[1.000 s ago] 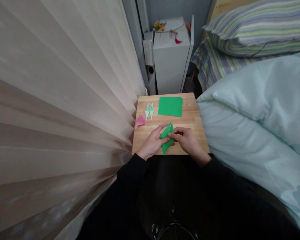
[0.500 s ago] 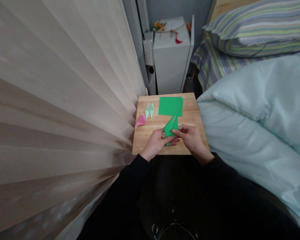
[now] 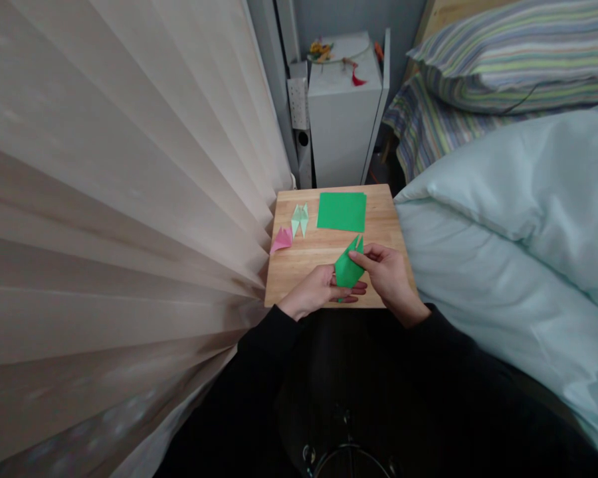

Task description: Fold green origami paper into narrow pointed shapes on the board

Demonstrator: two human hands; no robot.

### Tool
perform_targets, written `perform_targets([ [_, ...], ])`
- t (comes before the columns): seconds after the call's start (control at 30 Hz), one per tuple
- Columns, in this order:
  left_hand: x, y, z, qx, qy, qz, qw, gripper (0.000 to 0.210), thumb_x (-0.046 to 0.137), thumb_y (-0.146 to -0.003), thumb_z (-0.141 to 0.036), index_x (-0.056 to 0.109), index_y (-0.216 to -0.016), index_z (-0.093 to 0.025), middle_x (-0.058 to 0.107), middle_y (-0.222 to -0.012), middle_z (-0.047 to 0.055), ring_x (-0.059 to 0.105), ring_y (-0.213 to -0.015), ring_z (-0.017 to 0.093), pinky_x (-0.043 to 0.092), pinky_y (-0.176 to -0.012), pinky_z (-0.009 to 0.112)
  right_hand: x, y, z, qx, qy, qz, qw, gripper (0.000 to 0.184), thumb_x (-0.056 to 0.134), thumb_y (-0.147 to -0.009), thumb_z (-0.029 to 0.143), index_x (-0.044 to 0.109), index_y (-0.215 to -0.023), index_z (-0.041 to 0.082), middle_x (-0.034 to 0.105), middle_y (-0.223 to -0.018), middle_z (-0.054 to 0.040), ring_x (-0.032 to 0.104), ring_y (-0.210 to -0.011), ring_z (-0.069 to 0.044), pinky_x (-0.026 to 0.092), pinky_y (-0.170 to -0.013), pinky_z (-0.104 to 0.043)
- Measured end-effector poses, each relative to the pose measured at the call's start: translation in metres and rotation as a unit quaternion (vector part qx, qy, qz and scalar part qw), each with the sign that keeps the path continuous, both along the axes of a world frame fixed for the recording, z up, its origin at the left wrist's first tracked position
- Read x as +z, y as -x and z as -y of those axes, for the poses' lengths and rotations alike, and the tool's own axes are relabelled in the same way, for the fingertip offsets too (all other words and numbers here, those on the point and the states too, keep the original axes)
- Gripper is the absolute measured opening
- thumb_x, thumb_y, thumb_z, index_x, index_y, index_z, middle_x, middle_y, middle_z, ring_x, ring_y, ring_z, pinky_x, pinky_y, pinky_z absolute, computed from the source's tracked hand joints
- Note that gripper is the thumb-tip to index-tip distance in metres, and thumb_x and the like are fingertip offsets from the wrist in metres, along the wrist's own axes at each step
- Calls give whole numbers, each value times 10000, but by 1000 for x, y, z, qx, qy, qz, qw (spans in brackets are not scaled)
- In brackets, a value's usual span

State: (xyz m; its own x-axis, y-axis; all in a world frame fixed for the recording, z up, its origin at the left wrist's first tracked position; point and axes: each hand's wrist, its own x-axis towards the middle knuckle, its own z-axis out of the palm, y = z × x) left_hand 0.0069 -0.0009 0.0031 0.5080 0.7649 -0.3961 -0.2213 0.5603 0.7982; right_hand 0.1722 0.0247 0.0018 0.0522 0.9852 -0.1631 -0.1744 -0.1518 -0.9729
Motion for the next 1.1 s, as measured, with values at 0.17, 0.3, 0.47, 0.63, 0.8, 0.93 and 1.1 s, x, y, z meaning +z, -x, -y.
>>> perform_targets([
  [0.17, 0, 2, -5, 121, -35, -31, 992, 253, 873, -780, -323, 790, -935, -141, 800, -984, 129, 772, -885, 224, 630, -846, 363, -5, -1, -2, 27, 21, -23, 999, 289, 884, -656, 469, 736, -689, 222, 714, -687, -13, 604, -642, -162, 476, -634, -328],
  [0.3, 3, 8, -9, 184, -61, -55, 980, 264, 871, -772, -365, 787, -909, -156, 794, -967, 83, 760, -886, 214, 653, -837, 378, -5, -3, -2, 60, 61, -25, 996, 297, 903, -624, 436, 755, -756, 215, 761, -790, -27, 647, -704, -163, 516, -680, -322],
  [0.47, 7, 10, -10, 168, -46, -58, 983, 233, 827, -825, -329, 776, -940, -132, 790, -1003, 92, 770, -902, 222, 657, -840, 380, -4, -8, -5, 38, 58, -38, 997, 288, 891, -647, 441, 737, -755, 222, 754, -794, -18, 651, -723, -154, 519, -681, -300],
  [0.63, 14, 6, -6, 144, 11, -56, 988, 232, 667, -962, -305, 763, -981, -94, 792, -895, 146, 791, -838, 257, 653, -845, 420, -5, -7, -5, 33, 8, -5, 999, 277, 889, -649, 422, 734, -754, 217, 757, -775, -29, 655, -699, -169, 527, -679, -327],
  [0.8, 20, 3, -6, 182, 65, 1, 981, 334, 526, -1026, -327, 741, -1059, -73, 796, -930, 185, 792, -831, 282, 653, -832, 461, -5, -7, -5, 40, 1, -7, 999, 278, 872, -678, 427, 713, -749, 210, 736, -741, -27, 649, -686, -165, 514, -655, -317],
  [0.93, 20, 4, -6, 168, 51, 15, 984, 248, 585, -977, -238, 749, -1041, -64, 796, -955, 184, 790, -826, 272, 647, -843, 435, -7, -7, -6, 41, 6, -2, 999, 294, 864, -685, 435, 713, -786, 203, 739, -757, -30, 645, -678, -157, 501, -632, -301],
  [1.1, 18, 6, -6, 152, 27, 14, 988, 214, 643, -943, -256, 752, -982, -75, 789, -960, 175, 784, -869, 272, 635, -850, 411, -8, -4, -5, 59, -1, -9, 998, 316, 865, -676, 416, 716, -854, 201, 772, -854, -51, 690, -749, -184, 535, -663, -317],
])
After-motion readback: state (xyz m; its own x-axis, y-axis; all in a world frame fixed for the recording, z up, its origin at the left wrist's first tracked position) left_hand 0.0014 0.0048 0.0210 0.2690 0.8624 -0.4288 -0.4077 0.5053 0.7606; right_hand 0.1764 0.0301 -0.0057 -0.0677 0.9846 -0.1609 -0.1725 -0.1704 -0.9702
